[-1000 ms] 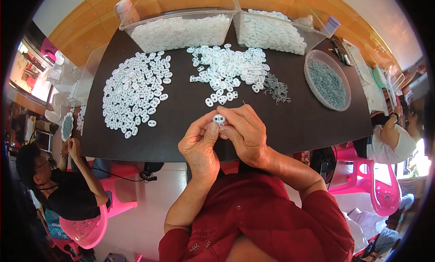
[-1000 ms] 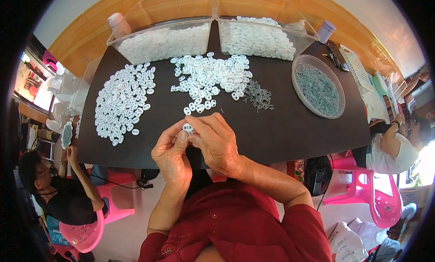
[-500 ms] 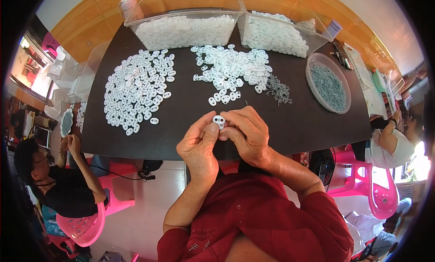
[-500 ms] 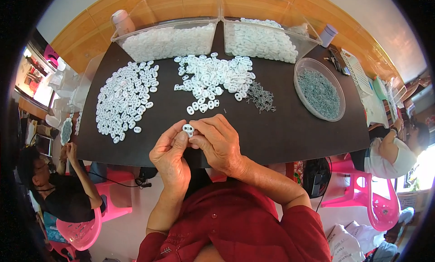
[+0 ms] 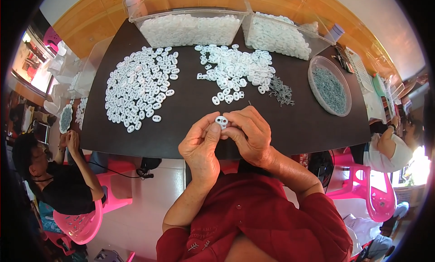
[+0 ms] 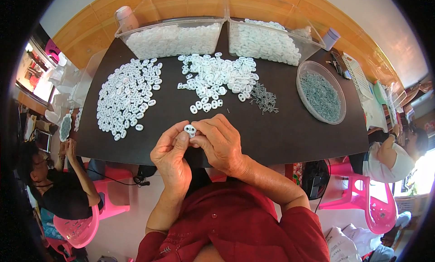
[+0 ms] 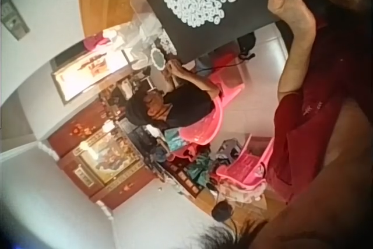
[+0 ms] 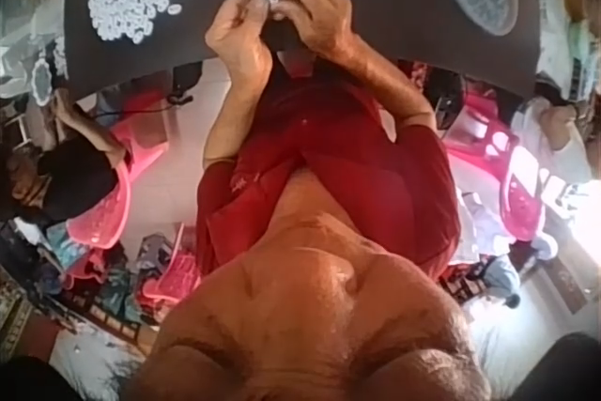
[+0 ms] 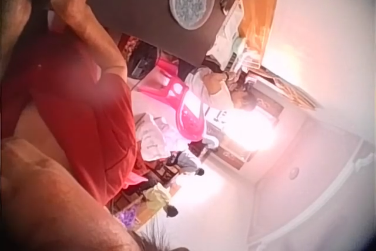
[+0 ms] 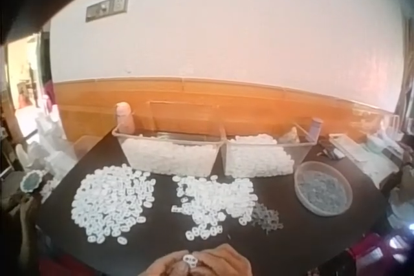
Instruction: Manually assembling small white plastic components by inserting small grey pins or connectors into them.
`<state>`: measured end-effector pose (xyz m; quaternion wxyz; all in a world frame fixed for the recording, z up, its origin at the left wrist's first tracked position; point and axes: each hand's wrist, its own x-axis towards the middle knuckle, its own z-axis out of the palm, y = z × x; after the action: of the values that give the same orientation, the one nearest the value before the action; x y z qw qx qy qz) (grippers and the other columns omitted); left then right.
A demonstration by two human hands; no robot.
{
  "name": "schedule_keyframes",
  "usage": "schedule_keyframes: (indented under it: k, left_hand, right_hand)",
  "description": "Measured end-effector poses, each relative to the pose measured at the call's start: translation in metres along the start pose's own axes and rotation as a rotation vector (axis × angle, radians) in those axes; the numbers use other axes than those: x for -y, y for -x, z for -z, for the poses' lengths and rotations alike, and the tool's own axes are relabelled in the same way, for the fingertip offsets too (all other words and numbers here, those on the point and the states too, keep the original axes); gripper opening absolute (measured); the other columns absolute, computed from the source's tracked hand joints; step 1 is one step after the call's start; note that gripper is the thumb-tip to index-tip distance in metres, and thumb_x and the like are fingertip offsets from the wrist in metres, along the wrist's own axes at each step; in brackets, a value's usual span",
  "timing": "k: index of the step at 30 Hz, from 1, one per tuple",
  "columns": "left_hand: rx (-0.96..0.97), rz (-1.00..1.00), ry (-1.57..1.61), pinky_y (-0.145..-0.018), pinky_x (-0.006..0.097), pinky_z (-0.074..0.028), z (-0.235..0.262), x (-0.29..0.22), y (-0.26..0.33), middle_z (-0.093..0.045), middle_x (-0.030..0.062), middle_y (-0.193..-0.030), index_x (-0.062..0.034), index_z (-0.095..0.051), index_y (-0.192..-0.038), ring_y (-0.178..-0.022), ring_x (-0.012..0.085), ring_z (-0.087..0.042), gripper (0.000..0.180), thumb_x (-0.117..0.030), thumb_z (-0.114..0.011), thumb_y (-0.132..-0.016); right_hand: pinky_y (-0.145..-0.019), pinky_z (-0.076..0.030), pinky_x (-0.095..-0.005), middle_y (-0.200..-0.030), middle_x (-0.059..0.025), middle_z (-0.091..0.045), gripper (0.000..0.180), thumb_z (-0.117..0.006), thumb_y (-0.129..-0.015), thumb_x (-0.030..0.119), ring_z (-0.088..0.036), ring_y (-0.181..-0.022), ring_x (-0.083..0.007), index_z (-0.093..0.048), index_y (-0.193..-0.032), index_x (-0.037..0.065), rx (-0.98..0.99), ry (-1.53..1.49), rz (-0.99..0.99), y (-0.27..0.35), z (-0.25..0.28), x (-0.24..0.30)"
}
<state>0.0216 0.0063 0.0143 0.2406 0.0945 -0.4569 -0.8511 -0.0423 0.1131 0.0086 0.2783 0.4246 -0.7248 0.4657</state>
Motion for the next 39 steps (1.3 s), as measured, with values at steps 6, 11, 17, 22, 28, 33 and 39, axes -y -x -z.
schedule_keyframes:
  k: [6, 11, 17, 22, 28, 33, 39]
  left_hand:
    - [0.046, -0.055, -0.082, -0.061, 0.022, -0.046, 0.01, 0.008, -0.002, -0.063, 0.0073, -0.086, 0.0059, -0.062, -0.103, -0.07, 0.0108, -0.055, 0.02, -0.003, -0.062, -0.085]
    - [0.089, -0.057, -0.113, -0.06, 0.021, -0.044, 0.012, 0.004, -0.005, -0.061, 0.0049, -0.084, 0.0051, -0.063, -0.104, -0.07, 0.0095, -0.053, 0.022, -0.004, -0.063, -0.085]
    - [0.119, -0.086, -0.191, -0.059, 0.02, -0.043, 0.013, 0.003, -0.004, -0.058, 0.0023, -0.083, 0.0037, -0.065, -0.103, -0.069, 0.0079, -0.05, 0.02, -0.006, -0.064, -0.085]
    - [0.095, -0.192, -0.224, -0.06, 0.02, -0.043, 0.015, 0.008, -0.001, -0.058, 0.0024, -0.086, 0.0042, -0.065, -0.103, -0.072, 0.0077, -0.051, 0.021, -0.008, -0.062, -0.087]
    - [0.056, -0.189, -0.139, -0.066, 0.02, -0.042, 0.012, 0.007, 0.004, -0.059, 0.0025, -0.086, 0.0051, -0.063, -0.104, -0.074, 0.0073, -0.05, 0.022, -0.009, -0.061, -0.088]
    - [0.039, -0.238, -0.137, -0.066, 0.02, -0.041, 0.012, 0.01, 0.006, -0.058, 0.0021, -0.085, 0.0051, -0.064, -0.103, -0.074, 0.007, -0.049, 0.02, -0.008, -0.061, -0.088]
    - [0.034, -0.277, -0.155, -0.065, 0.02, -0.041, 0.014, 0.015, 0.004, -0.058, 0.0017, -0.084, 0.0048, -0.064, -0.102, -0.073, 0.0067, -0.049, 0.019, -0.008, -0.06, -0.088]
  right_hand:
    - [-0.058, -0.045, -0.0283, -0.082, -0.0084, -0.063, 0.031, -0.069, -0.067, -0.005, -0.055, -0.065, -0.0182, -0.061, -0.096, -0.002, 0.006, -0.021, -0.034, 0.002, 0.0, 0.002]
    - [-0.058, -0.045, -0.0287, -0.085, -0.0097, -0.063, 0.033, -0.069, -0.067, -0.005, -0.054, -0.066, -0.0196, -0.061, -0.099, -0.002, 0.014, -0.008, -0.011, 0.001, 0.002, 0.004]
    - [-0.059, -0.047, -0.0323, -0.094, -0.012, -0.061, 0.029, -0.07, -0.065, 0.002, -0.055, -0.072, -0.0249, -0.061, -0.093, -0.004, 0.02, 0.049, 0.015, 0.003, 0.001, 0.008]
    - [-0.059, -0.046, -0.0324, -0.094, -0.0124, -0.061, 0.031, -0.07, -0.065, 0.001, -0.054, -0.071, -0.0253, -0.061, -0.094, -0.004, 0.045, 0.018, 0.01, 0.0, 0.0, 0.012]
    - [-0.058, -0.045, -0.0323, -0.086, -0.0129, -0.06, 0.036, -0.07, -0.063, -0.002, -0.053, -0.068, -0.0248, -0.059, -0.098, -0.006, 0.04, -0.047, -0.04, 0.003, -0.004, 0.013]
    - [-0.055, -0.045, -0.0318, -0.083, -0.0123, -0.06, 0.036, -0.07, -0.062, -0.002, -0.052, -0.065, -0.0241, -0.059, -0.096, -0.006, 0.0, -0.055, 0.013, 0.003, -0.008, 0.012]
    - [-0.054, -0.044, -0.0307, -0.083, -0.0122, -0.06, 0.034, -0.07, -0.061, -0.002, -0.052, -0.064, -0.0234, -0.06, -0.093, -0.006, -0.012, -0.041, 0.057, 0.002, -0.009, 0.011]
